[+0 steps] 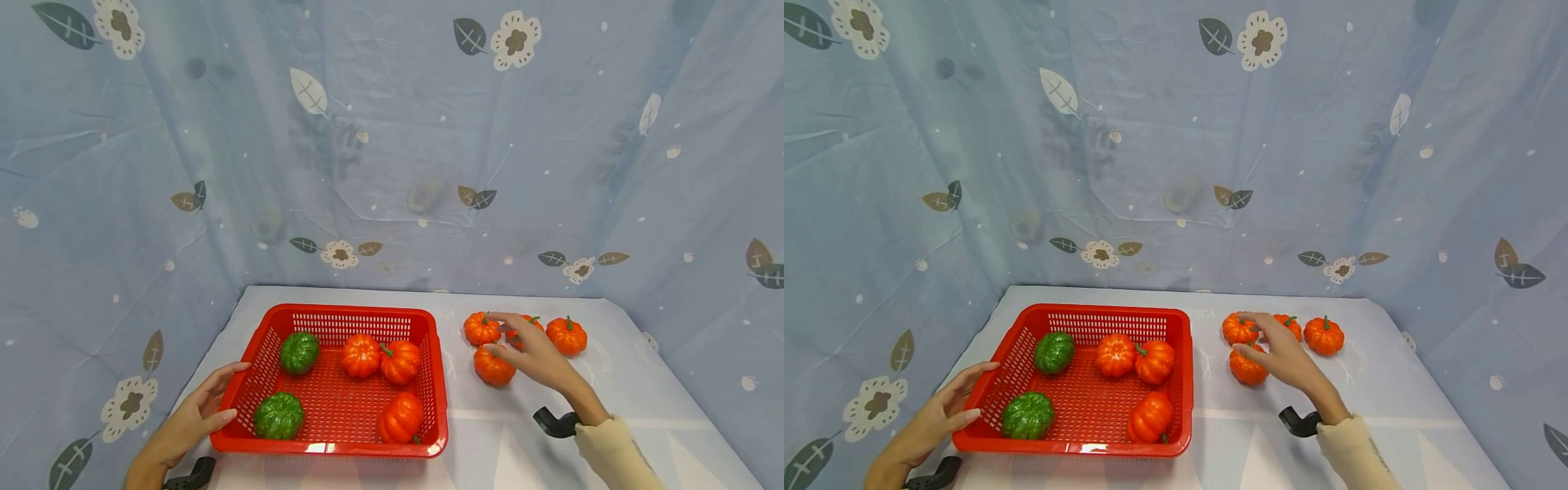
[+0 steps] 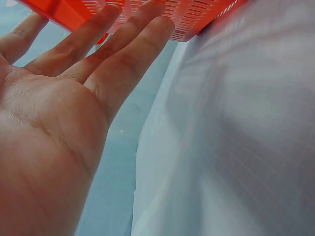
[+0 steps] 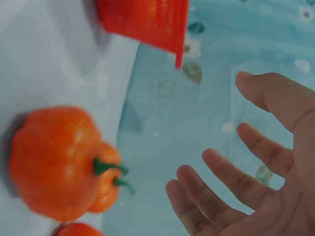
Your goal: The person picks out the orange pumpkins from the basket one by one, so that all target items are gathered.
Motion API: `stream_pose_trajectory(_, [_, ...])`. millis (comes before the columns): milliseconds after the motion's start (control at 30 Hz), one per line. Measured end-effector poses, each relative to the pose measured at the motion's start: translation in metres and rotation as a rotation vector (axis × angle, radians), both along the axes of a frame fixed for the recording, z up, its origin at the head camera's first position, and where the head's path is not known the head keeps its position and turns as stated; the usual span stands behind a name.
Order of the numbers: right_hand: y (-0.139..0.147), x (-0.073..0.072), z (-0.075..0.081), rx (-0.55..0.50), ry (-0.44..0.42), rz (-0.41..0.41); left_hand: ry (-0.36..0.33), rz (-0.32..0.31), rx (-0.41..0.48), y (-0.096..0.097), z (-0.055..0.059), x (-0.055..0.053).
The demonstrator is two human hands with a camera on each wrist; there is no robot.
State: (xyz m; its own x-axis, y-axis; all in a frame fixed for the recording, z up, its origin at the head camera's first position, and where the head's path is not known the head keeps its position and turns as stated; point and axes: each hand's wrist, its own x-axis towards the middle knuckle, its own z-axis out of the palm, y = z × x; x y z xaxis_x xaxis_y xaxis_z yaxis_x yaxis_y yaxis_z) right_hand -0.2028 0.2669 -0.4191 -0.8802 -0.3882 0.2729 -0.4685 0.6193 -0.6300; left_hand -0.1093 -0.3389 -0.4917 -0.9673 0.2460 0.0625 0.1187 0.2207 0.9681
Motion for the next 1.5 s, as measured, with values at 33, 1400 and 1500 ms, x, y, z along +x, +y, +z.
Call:
stream_pose_trajectory(33, [-0.004,0.000,0.003,0.002,-0.001,0.014,0.002,-0.003,0.000,0.000,0.000,0.000])
stream_pose_trajectory(1400, [-0.160,0.007,0.032,0.459,-0.183,0.724,0.001,-0.018,0.008,-0.002,-0.003,-0.002])
stream_pose_trajectory(1500, [-0.164,0.007,0.030,0.501,-0.223,0.729,-0.007,-0.010,0.007,-0.001,-0.002,-0.002])
